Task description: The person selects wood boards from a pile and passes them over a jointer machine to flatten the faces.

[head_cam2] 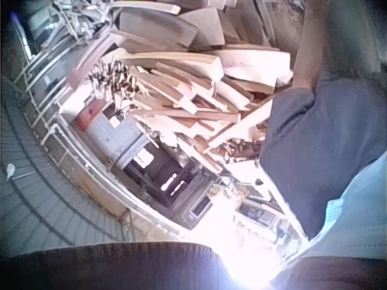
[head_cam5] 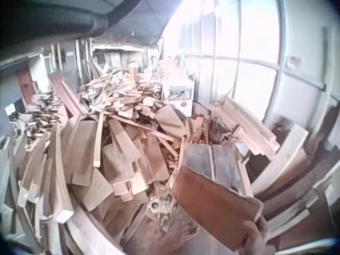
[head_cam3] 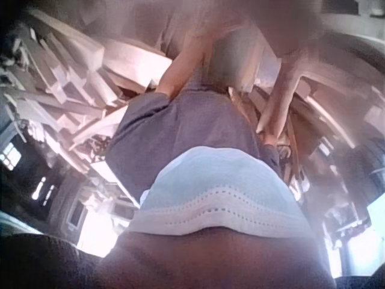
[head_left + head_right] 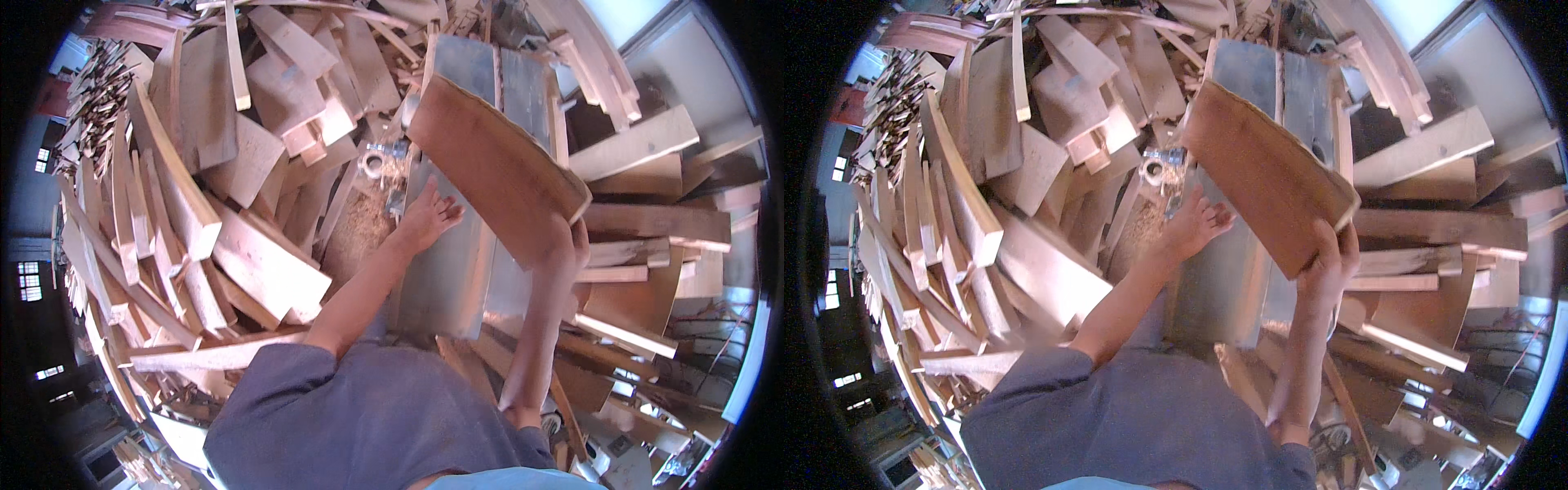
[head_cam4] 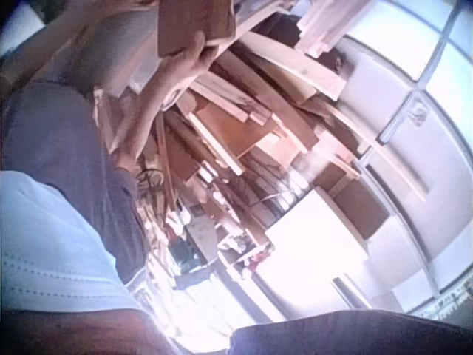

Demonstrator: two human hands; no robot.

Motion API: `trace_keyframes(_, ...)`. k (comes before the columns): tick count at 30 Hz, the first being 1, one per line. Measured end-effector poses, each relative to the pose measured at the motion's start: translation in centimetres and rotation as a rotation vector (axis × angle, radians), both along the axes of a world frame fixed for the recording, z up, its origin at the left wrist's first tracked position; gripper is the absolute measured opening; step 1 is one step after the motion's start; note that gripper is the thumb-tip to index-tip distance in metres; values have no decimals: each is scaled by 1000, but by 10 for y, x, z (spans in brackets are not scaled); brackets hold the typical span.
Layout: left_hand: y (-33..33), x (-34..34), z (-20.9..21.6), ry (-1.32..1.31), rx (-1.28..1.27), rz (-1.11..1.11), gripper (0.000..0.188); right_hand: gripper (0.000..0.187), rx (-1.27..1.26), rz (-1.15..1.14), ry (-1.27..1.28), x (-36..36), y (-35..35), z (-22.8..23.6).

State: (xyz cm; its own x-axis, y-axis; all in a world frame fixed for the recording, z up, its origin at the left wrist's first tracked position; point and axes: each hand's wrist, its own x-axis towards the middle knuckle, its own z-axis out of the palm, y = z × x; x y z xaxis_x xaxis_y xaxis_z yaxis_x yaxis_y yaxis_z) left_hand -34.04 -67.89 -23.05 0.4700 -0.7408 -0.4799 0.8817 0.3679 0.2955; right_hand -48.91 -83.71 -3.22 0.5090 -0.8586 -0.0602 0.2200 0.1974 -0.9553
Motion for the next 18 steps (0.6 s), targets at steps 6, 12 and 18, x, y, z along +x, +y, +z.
trace_keyframes(6, 21, -106, 52, 36, 63, 210, 74, 49, 282, 57, 51, -185, 84, -26)
trace_keyframes(12, 20, -145, 116, -307, 328, 142, 91, 48, 361, 209, 456, -314, 112, -102)
trace_keyframes(18, -16, -128, 107, -885, 461, -104, 78, 49, 38, -110, 484, -374, 81, -98)
